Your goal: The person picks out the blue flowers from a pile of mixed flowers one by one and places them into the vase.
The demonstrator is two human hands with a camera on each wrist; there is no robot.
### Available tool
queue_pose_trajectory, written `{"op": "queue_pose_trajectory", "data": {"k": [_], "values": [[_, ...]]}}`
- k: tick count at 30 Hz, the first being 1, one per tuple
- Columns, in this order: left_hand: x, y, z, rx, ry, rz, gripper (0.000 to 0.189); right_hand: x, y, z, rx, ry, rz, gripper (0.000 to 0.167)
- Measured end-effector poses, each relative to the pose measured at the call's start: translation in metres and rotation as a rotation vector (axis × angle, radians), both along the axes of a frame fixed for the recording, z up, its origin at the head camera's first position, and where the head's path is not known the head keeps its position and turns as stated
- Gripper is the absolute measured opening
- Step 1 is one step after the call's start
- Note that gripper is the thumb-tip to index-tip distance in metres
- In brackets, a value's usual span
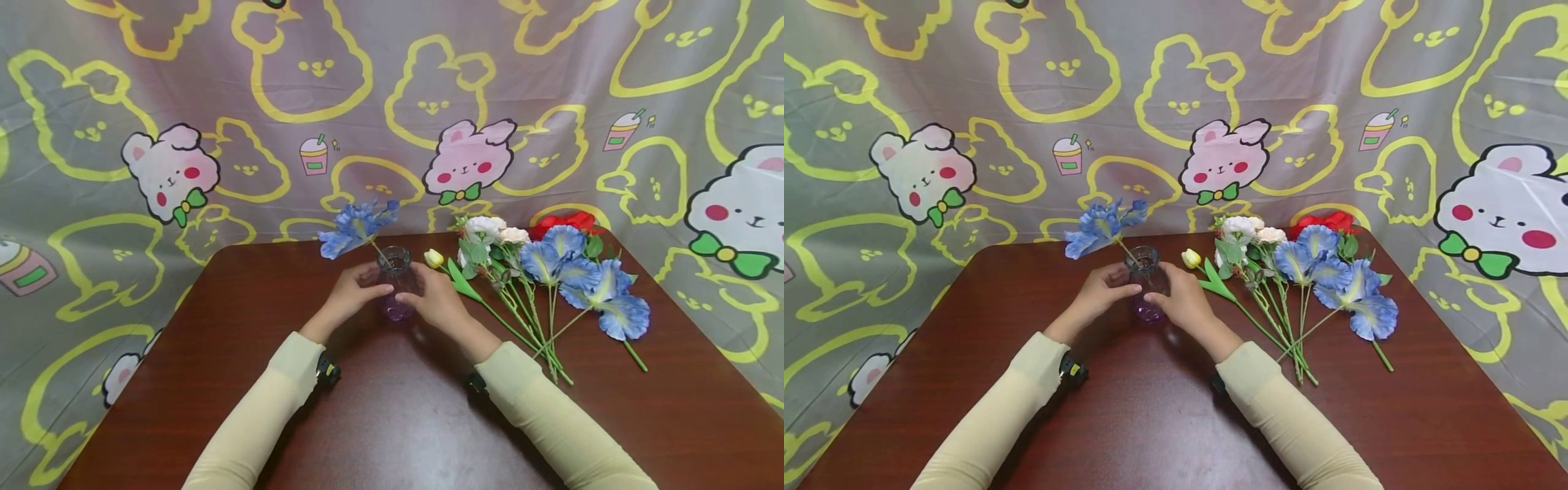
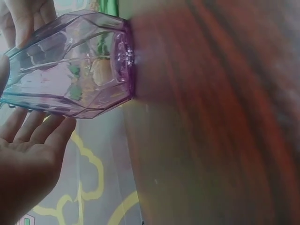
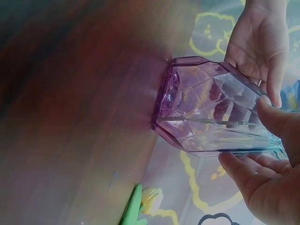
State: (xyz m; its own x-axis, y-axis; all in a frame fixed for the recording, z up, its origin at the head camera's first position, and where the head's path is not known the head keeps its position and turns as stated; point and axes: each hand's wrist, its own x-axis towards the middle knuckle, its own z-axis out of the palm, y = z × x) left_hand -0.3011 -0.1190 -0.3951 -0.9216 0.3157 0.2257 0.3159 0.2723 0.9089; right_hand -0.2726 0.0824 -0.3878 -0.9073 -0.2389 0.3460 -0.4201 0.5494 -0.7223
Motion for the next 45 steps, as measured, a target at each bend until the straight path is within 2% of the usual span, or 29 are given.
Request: {"op": "queue_pose_trajectory", "data": {"k": [7,17,22,27,34,45], "values": [[0.003,0.000,0.007,-0.026,-0.032,0.001,0.052,0.001,-0.001,0.002,0.017,0.014,0.001,0.061],[0.004,0.001,0.006,-0.004,-0.036,0.005,0.052,0.002,0.002,0.007,0.040,0.007,0.014,0.062],[0.002,0.001,0.004,0.006,-0.042,0.006,0.052,0.003,0.010,0.016,0.087,-0.028,-0.017,0.066],[0.000,0.000,0.003,0.010,-0.051,0.005,0.051,0.008,0.022,0.029,0.080,-0.039,-0.038,0.063],[0.000,0.000,0.005,-0.005,-0.049,0.011,0.049,0.018,0.053,0.044,0.148,-0.057,-0.127,0.058],[0.001,-0.001,0.006,-0.020,-0.059,-0.001,0.051,0.042,0.130,0.062,0.247,-0.083,-0.277,0.047]]}}
